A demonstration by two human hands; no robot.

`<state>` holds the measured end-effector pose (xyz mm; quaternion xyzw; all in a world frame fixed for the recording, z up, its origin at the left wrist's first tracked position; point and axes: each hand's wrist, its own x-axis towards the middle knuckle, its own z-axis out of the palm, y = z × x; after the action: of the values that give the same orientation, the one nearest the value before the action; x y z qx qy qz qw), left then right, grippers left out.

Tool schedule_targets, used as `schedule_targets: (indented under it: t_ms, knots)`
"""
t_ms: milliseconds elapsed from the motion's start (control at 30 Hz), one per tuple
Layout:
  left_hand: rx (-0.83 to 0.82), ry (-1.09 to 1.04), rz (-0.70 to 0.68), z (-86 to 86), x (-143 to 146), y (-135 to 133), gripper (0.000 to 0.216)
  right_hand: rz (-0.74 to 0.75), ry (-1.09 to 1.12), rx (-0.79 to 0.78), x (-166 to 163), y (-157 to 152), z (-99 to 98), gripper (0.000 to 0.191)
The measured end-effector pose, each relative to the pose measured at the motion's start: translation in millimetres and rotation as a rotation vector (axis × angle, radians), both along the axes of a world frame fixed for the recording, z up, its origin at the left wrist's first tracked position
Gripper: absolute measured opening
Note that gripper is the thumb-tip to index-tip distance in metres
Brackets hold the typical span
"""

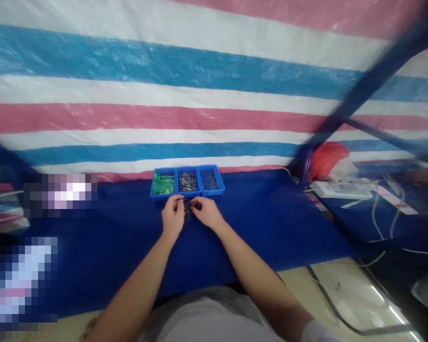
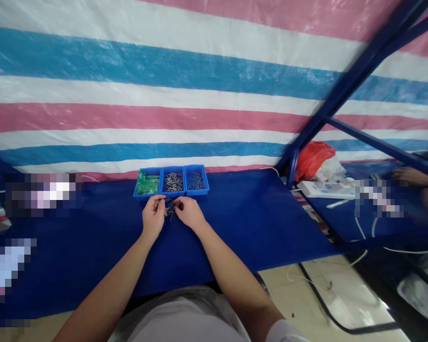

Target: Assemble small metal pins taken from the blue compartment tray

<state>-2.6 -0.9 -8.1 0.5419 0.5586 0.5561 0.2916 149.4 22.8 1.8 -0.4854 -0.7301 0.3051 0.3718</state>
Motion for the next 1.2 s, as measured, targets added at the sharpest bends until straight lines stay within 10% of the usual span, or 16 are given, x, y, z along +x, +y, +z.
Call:
schedule_targets:
  t_ms: [1200]
  knots:
    - [-0.021, 0.016, 0.005, -2.1, -0.2, 1.2, 0.020, 0.023, -0.193, 0.123, -0.7, 1.6, -8.4, 0.029]
